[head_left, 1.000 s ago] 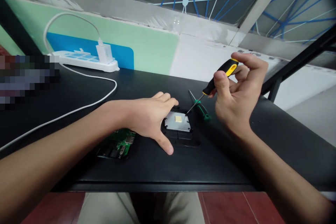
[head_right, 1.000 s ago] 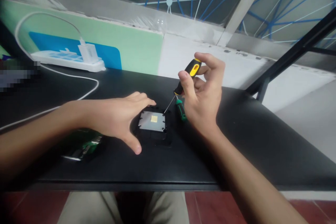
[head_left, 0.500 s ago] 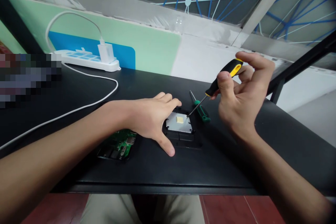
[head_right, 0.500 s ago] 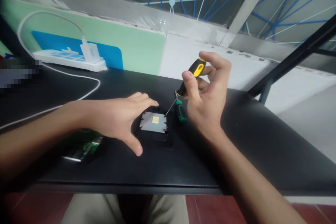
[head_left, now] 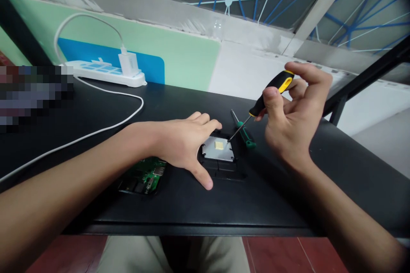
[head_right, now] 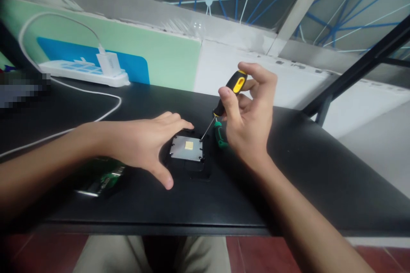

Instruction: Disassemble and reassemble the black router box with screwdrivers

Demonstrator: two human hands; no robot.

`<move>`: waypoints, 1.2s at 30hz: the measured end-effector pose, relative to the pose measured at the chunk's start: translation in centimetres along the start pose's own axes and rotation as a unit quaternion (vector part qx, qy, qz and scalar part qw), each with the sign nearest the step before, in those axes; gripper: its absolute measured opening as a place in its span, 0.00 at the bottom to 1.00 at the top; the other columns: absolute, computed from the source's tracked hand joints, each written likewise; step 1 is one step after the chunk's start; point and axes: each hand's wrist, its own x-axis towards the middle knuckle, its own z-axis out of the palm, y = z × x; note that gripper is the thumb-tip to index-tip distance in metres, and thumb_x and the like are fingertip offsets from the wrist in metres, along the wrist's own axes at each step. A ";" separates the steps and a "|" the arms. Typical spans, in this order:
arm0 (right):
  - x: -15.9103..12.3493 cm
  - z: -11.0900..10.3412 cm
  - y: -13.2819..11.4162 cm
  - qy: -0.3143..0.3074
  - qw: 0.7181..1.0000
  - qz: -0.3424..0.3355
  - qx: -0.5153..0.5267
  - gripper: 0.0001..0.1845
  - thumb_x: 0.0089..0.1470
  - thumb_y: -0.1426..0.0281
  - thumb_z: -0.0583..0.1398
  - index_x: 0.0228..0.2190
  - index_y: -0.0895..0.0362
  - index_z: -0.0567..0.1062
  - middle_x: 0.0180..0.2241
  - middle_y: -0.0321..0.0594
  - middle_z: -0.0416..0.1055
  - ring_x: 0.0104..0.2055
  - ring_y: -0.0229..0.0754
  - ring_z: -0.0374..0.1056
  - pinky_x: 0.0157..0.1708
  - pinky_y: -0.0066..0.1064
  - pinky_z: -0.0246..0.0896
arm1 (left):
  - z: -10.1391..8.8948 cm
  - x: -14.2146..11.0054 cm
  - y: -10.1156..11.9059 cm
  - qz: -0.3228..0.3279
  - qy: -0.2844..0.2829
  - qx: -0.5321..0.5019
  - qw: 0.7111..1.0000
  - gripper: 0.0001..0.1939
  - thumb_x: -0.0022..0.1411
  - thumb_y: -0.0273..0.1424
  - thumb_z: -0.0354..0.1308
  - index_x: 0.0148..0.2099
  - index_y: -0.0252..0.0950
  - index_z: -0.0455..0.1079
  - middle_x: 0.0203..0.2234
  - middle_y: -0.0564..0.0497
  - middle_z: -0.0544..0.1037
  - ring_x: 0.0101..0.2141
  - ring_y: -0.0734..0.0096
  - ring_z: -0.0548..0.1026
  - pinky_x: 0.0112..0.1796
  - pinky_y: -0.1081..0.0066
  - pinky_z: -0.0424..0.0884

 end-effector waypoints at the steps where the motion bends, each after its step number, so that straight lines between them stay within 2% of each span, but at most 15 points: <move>1: 0.0 0.0 0.0 -0.004 1.000 0.008 -0.001 0.19 0.60 0.60 0.65 0.52 0.37 0.72 0.43 0.36 0.66 0.27 0.31 0.67 0.13 0.20 0.59 | 0.0 0.0 0.0 -0.002 -0.001 0.000 1.000 0.61 0.46 0.60 0.66 0.73 0.35 0.49 0.65 0.38 0.63 0.65 0.44 0.57 0.61 0.56 0.64; 6: -0.1 -0.1 -0.4 -0.039 0.999 0.028 0.004 0.17 0.63 0.58 0.61 0.54 0.38 0.70 0.37 0.36 0.72 0.33 0.40 0.75 0.19 0.28 0.68 | 0.1 0.0 0.0 -0.005 -0.005 -0.004 1.000 0.61 0.47 0.59 0.66 0.74 0.37 0.48 0.66 0.39 0.62 0.66 0.42 0.55 0.61 0.55 0.64; 10: -0.1 -0.1 -1.1 -0.062 0.997 0.044 0.025 0.15 0.66 0.60 0.59 0.53 0.41 0.69 0.38 0.35 0.78 0.27 0.38 0.74 0.21 0.31 0.71 | 0.0 0.0 0.0 0.007 0.001 -0.002 1.000 0.59 0.46 0.62 0.65 0.71 0.37 0.53 0.63 0.40 0.65 0.63 0.45 0.59 0.60 0.56 0.64; 15: -0.1 -0.2 -1.5 -0.067 0.994 0.070 0.044 0.13 0.66 0.62 0.59 0.52 0.44 0.68 0.39 0.36 0.80 0.28 0.39 0.76 0.24 0.34 0.74 | -0.1 0.1 -0.1 0.009 0.000 -0.004 1.000 0.59 0.46 0.62 0.65 0.71 0.37 0.52 0.61 0.39 0.65 0.62 0.45 0.61 0.59 0.56 0.65; 19: 0.0 -0.1 -1.3 -0.049 0.997 0.048 0.034 0.14 0.65 0.60 0.60 0.50 0.46 0.68 0.37 0.35 0.78 0.31 0.38 0.75 0.26 0.34 0.71 | -0.1 0.1 -0.2 0.007 -0.001 -0.007 1.000 0.60 0.46 0.63 0.65 0.71 0.37 0.52 0.61 0.39 0.66 0.61 0.45 0.61 0.58 0.57 0.66; 23: 0.4 0.2 -0.8 0.018 1.000 0.006 0.013 0.17 0.59 0.56 0.65 0.44 0.50 0.70 0.34 0.33 0.69 0.35 0.36 0.69 0.30 0.32 0.65 | 0.0 0.1 -0.2 0.010 0.001 -0.006 1.000 0.61 0.45 0.65 0.65 0.72 0.36 0.53 0.61 0.40 0.66 0.61 0.45 0.61 0.59 0.57 0.65; 26: 0.6 0.3 -0.5 0.050 0.999 0.002 0.021 0.16 0.56 0.58 0.67 0.42 0.52 0.72 0.34 0.32 0.67 0.33 0.34 0.66 0.33 0.33 0.64 | -0.1 0.1 -0.1 0.008 -0.003 -0.008 1.000 0.61 0.45 0.65 0.65 0.72 0.36 0.53 0.61 0.40 0.66 0.61 0.45 0.61 0.59 0.58 0.65; 33: 0.7 -0.1 -0.7 0.037 0.999 0.034 -0.004 0.15 0.55 0.61 0.68 0.43 0.51 0.75 0.38 0.34 0.70 0.33 0.33 0.66 0.26 0.28 0.62 | 0.0 0.0 -0.3 0.014 0.000 0.000 1.000 0.59 0.46 0.64 0.65 0.71 0.37 0.53 0.60 0.40 0.66 0.61 0.47 0.61 0.59 0.58 0.65; 36: 0.8 -0.1 -1.2 0.038 0.999 0.022 -0.011 0.13 0.55 0.63 0.68 0.42 0.51 0.76 0.36 0.34 0.70 0.31 0.32 0.65 0.24 0.27 0.60 | 0.0 0.1 -0.4 0.019 0.000 0.003 1.000 0.58 0.47 0.62 0.65 0.71 0.37 0.54 0.59 0.40 0.66 0.60 0.47 0.61 0.58 0.57 0.65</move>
